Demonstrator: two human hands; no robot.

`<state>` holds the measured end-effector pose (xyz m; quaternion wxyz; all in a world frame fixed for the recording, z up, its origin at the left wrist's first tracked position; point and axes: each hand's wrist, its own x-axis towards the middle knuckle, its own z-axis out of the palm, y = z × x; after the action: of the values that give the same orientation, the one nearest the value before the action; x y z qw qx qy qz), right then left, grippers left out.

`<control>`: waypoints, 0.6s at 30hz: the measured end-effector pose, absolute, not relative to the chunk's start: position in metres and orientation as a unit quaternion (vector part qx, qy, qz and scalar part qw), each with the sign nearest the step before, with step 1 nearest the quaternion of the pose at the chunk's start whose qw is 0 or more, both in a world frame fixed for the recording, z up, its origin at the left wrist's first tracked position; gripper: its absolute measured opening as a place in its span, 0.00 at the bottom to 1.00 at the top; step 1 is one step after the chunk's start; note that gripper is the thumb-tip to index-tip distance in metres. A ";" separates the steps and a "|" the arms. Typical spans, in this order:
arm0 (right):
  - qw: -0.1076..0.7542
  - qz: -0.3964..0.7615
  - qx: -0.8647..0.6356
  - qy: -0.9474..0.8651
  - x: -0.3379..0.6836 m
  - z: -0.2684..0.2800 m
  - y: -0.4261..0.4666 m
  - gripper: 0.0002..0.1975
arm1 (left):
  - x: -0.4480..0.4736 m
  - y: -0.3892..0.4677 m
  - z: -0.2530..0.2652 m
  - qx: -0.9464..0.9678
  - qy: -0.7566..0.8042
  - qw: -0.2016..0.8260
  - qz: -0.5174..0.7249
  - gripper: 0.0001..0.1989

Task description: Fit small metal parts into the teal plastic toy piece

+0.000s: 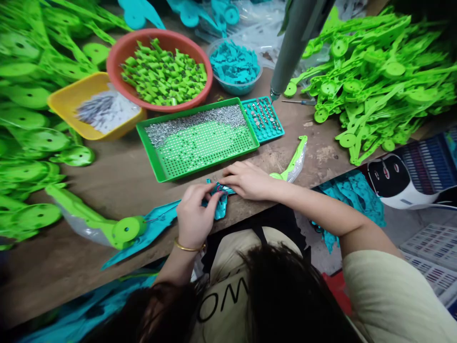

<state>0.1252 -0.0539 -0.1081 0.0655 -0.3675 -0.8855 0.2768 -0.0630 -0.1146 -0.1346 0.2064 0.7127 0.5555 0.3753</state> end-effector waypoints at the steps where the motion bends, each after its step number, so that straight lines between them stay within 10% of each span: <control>1: 0.067 0.290 -0.366 -0.882 0.127 -0.106 -0.054 0.16 | -0.062 -0.114 -0.135 0.724 0.553 0.198 0.362 0.05; 18: 0.149 0.115 -0.285 -0.940 0.122 -0.116 -0.065 0.14 | -0.062 -0.109 -0.135 0.794 0.551 0.100 0.236 0.08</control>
<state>0.1218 -0.0647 -0.1160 0.1494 -0.2846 -0.9400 0.1145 -0.0619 -0.1093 -0.1346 0.0999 0.7944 0.5506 0.2360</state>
